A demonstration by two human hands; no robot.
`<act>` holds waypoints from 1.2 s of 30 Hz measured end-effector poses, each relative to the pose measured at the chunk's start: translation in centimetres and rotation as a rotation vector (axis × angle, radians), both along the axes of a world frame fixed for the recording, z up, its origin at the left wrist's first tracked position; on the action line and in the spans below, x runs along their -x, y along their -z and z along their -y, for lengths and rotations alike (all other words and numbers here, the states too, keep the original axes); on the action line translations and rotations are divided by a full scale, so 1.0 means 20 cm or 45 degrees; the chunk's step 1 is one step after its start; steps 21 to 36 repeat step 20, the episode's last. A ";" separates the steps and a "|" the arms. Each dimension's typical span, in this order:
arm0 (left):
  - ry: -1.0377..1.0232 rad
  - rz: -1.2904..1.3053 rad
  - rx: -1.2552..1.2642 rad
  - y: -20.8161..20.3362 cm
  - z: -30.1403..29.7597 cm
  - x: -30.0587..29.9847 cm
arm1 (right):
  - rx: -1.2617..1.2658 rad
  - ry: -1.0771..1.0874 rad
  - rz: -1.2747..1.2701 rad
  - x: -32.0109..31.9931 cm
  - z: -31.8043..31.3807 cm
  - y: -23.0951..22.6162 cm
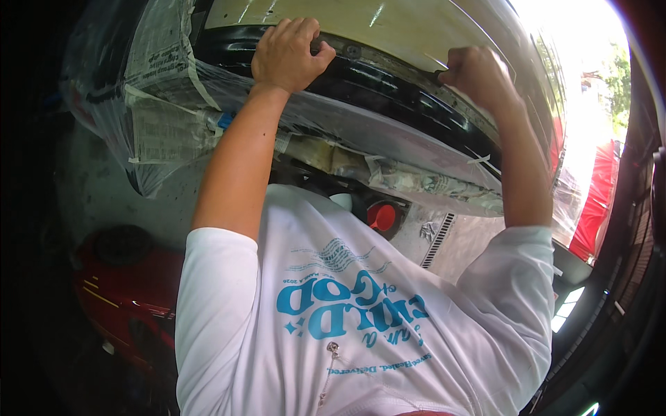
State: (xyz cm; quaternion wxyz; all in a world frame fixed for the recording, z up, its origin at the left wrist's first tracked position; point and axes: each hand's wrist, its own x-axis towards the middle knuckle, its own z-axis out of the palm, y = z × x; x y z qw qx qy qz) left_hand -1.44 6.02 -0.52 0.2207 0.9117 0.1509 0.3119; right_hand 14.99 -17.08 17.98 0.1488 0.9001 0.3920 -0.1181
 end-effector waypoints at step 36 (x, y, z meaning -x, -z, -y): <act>0.029 -0.059 0.072 -0.03 0.00 0.02 | 0.012 -0.025 -0.271 -0.14 -0.10 -0.06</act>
